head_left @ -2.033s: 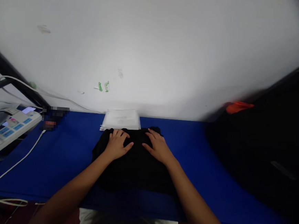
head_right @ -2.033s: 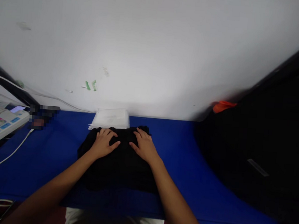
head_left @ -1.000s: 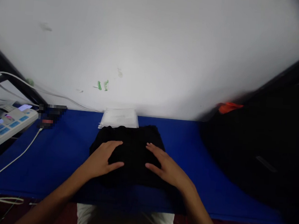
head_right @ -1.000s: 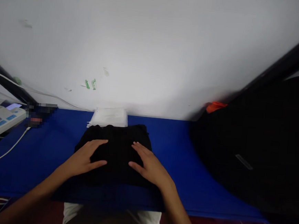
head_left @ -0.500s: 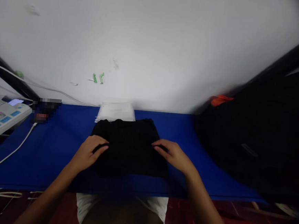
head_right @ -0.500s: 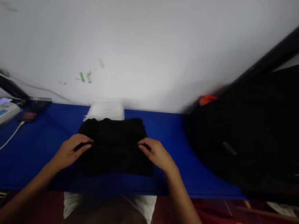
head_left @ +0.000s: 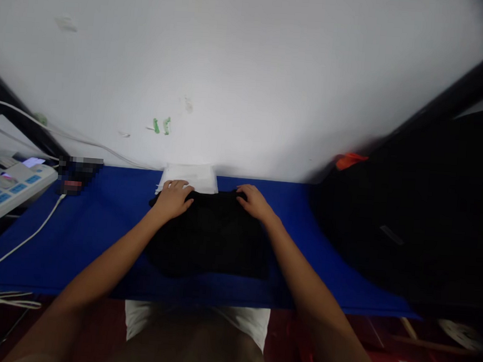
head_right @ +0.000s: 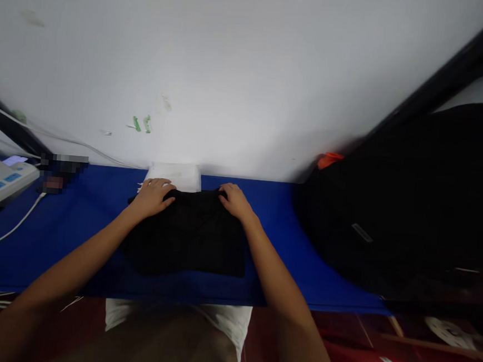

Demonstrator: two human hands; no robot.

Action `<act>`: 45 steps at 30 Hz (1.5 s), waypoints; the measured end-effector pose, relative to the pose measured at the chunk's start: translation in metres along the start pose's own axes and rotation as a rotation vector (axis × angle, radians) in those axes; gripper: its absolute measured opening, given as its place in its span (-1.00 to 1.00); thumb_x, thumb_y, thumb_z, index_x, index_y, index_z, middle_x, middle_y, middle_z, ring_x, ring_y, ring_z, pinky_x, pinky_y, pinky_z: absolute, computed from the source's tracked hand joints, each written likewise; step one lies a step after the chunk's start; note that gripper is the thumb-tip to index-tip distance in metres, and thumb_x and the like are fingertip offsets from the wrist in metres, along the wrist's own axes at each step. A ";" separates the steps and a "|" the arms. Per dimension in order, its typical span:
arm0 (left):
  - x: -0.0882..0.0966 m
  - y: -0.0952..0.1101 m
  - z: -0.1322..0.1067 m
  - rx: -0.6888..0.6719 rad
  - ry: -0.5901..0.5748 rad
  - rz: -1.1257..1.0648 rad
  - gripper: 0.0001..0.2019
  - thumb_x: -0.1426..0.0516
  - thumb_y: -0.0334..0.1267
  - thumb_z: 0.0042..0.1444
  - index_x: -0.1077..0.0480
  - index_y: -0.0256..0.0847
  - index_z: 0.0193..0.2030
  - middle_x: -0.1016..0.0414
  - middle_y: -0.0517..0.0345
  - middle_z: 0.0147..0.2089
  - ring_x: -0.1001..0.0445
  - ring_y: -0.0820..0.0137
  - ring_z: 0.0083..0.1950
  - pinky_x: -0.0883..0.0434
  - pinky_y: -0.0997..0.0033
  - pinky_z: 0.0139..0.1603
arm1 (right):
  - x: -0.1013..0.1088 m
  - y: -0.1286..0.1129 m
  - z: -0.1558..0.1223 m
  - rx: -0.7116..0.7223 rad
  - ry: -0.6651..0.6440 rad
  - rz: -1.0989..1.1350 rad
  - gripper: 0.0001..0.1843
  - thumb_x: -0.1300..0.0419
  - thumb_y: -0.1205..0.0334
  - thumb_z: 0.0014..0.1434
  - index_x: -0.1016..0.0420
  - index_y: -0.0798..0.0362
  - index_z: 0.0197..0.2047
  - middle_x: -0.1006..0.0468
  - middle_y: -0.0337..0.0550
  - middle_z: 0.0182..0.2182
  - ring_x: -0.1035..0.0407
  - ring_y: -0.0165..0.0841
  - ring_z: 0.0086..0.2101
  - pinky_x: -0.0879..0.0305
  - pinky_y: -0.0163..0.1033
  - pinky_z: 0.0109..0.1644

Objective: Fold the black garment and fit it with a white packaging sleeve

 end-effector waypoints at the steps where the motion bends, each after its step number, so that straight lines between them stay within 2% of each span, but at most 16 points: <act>1: 0.002 -0.001 0.000 0.002 0.005 -0.005 -0.76 -0.10 -0.28 0.19 -0.45 -0.19 -0.02 -0.44 -0.11 0.12 -0.37 0.01 0.15 -0.21 -0.06 0.19 | 0.003 -0.002 -0.003 -0.001 0.028 0.004 -0.80 -0.10 0.34 0.15 -0.46 0.06 -0.15 -0.53 0.05 -0.04 -0.36 -0.11 0.03 -0.26 0.07 0.15; 5: 0.021 -0.005 -0.015 0.001 0.077 -0.102 -0.81 -0.06 -0.35 0.18 -0.45 -0.16 -0.12 -0.51 0.00 0.02 -0.44 0.15 0.07 -0.31 0.07 0.10 | 0.025 -0.017 -0.029 0.018 0.131 0.043 -0.89 -0.08 0.25 0.22 -0.41 0.00 -0.22 -0.51 0.03 -0.02 -0.32 -0.11 0.08 -0.24 0.10 0.17; 7: 0.033 -0.003 -0.033 -0.066 0.107 -0.212 -0.84 -0.07 -0.33 0.18 -0.46 -0.16 -0.16 -0.52 0.02 -0.01 -0.45 0.19 0.05 -0.33 0.11 0.09 | 0.035 -0.029 -0.051 0.056 0.169 0.104 -0.93 -0.10 0.23 0.23 -0.39 -0.03 -0.24 -0.50 -0.01 0.01 -0.33 -0.12 0.07 -0.27 0.09 0.14; 11: 0.042 0.003 -0.075 -0.221 -0.020 -0.329 -0.87 -0.11 -0.22 0.21 -0.50 -0.06 -0.18 -0.48 0.11 0.08 -0.39 0.21 0.15 -0.26 0.07 0.19 | 0.040 -0.045 -0.099 0.028 0.094 0.113 -0.94 -0.10 0.24 0.25 -0.39 -0.04 -0.22 -0.46 0.00 0.07 -0.32 -0.11 0.08 -0.31 0.10 0.12; 13: 0.039 -0.001 -0.088 -0.161 -0.020 -0.343 -0.87 -0.14 -0.15 0.21 -0.51 -0.02 -0.20 -0.44 0.14 0.15 -0.33 0.17 0.22 -0.20 0.00 0.25 | 0.035 -0.048 -0.117 0.012 0.023 0.106 -0.91 -0.09 0.23 0.25 -0.41 -0.04 -0.19 -0.44 0.01 0.09 -0.31 -0.09 0.10 -0.32 0.11 0.12; 15: 0.033 -0.013 -0.089 -0.023 0.086 -0.340 -0.82 -0.14 -0.09 0.21 -0.50 -0.04 -0.14 -0.42 0.08 0.17 -0.31 0.13 0.22 -0.18 -0.04 0.27 | 0.029 -0.048 -0.126 0.020 -0.021 0.105 -0.87 -0.10 0.22 0.25 -0.43 -0.04 -0.14 -0.42 0.02 0.11 -0.28 -0.07 0.12 -0.31 0.13 0.15; 18: 0.018 -0.038 -0.076 0.220 0.231 -0.309 -0.60 -0.17 -0.03 0.14 -0.39 -0.13 0.08 -0.40 -0.06 0.16 -0.30 0.08 0.22 -0.20 -0.07 0.27 | 0.022 -0.046 -0.128 0.018 -0.018 0.105 -0.82 -0.11 0.16 0.27 -0.43 -0.04 -0.08 -0.41 0.03 0.11 -0.26 -0.06 0.15 -0.30 0.14 0.17; 20: 0.007 -0.052 -0.064 0.293 0.185 -0.333 -0.52 -0.20 -0.03 0.08 -0.35 -0.15 0.11 -0.41 -0.06 0.14 -0.31 0.07 0.21 -0.22 -0.06 0.26 | 0.018 -0.045 -0.125 -0.009 0.007 0.107 -0.81 -0.11 0.11 0.28 -0.43 -0.05 -0.08 -0.43 0.03 0.09 -0.28 -0.05 0.13 -0.32 0.14 0.16; 22: 0.002 -0.058 -0.055 0.300 0.129 -0.371 -0.65 -0.19 -0.10 0.06 -0.39 -0.14 -0.01 -0.45 -0.01 0.11 -0.34 0.10 0.18 -0.25 -0.04 0.23 | 0.015 -0.044 -0.125 -0.032 0.032 0.113 -0.80 -0.11 0.08 0.28 -0.44 -0.05 -0.09 -0.44 0.03 0.07 -0.29 -0.04 0.12 -0.33 0.16 0.15; 24: 0.005 -0.056 -0.053 0.271 0.145 -0.393 -0.85 -0.14 -0.22 0.06 -0.38 -0.13 -0.21 -0.47 0.03 0.09 -0.37 0.13 0.15 -0.28 -0.03 0.21 | 0.011 -0.042 -0.127 -0.043 0.049 0.121 -0.79 -0.12 0.07 0.29 -0.43 -0.05 -0.07 -0.45 0.02 0.07 -0.29 -0.04 0.13 -0.33 0.17 0.16; 26: 0.016 -0.046 -0.058 0.212 0.210 -0.408 -0.96 -0.09 -0.33 0.03 -0.32 -0.13 -0.34 -0.48 0.05 0.08 -0.37 0.16 0.14 -0.28 -0.02 0.19 | 0.007 -0.040 -0.131 -0.046 0.057 0.139 -0.77 -0.13 0.08 0.29 -0.42 -0.06 -0.03 -0.43 0.01 0.09 -0.27 -0.05 0.15 -0.31 0.17 0.18; 28: 0.028 -0.035 -0.069 0.124 0.255 -0.431 -0.93 -0.06 -0.38 0.00 -0.29 -0.13 -0.38 -0.49 0.06 0.07 -0.36 0.19 0.14 -0.28 0.02 0.19 | 0.005 -0.037 -0.135 -0.049 0.059 0.159 -0.77 -0.13 0.09 0.30 -0.41 -0.07 -0.01 -0.42 -0.01 0.10 -0.25 -0.08 0.17 -0.29 0.15 0.20; 32: 0.038 -0.022 -0.095 0.091 0.228 -0.468 -0.92 -0.05 -0.37 0.02 -0.31 -0.13 -0.43 -0.51 0.07 0.02 -0.38 0.19 0.10 -0.31 0.04 0.14 | 0.005 -0.033 -0.134 -0.061 0.077 0.180 -0.81 -0.13 0.08 0.30 -0.44 -0.08 -0.06 -0.45 -0.02 0.07 -0.29 -0.08 0.14 -0.31 0.14 0.17; 41: 0.019 -0.032 -0.122 0.206 0.137 -0.464 -0.74 -0.07 -0.11 0.19 -0.34 -0.13 -0.48 -0.55 0.07 -0.07 -0.42 0.19 0.02 -0.32 0.04 0.11 | 0.005 -0.033 -0.132 -0.077 0.105 0.216 -0.82 -0.12 0.08 0.31 -0.46 -0.09 -0.10 -0.49 -0.03 0.03 -0.34 -0.09 0.10 -0.32 0.15 0.15; 43: 0.013 -0.035 -0.121 0.275 0.178 -0.437 -0.74 -0.13 -0.06 0.17 -0.32 -0.13 -0.47 -0.54 0.08 -0.16 -0.44 0.21 -0.05 -0.36 0.10 0.05 | 0.005 -0.032 -0.132 -0.075 0.107 0.220 -0.83 -0.11 0.09 0.31 -0.46 -0.09 -0.10 -0.49 -0.04 0.03 -0.33 -0.10 0.10 -0.31 0.14 0.16; 45: 0.006 -0.040 -0.121 0.366 0.235 -0.386 -0.76 -0.21 -0.01 0.09 -0.36 -0.11 -0.31 -0.50 0.07 -0.15 -0.42 0.18 -0.04 -0.38 0.11 0.02 | 0.005 -0.032 -0.132 -0.070 0.109 0.222 -0.83 -0.11 0.10 0.32 -0.46 -0.08 -0.09 -0.49 -0.04 0.02 -0.33 -0.11 0.10 -0.31 0.13 0.16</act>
Point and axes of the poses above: each hand's wrist, its own z-axis towards the middle knuckle, its own x-axis out of the back of the hand, y = z × x, the point moved 2 cm from there along z, towards the middle knuckle
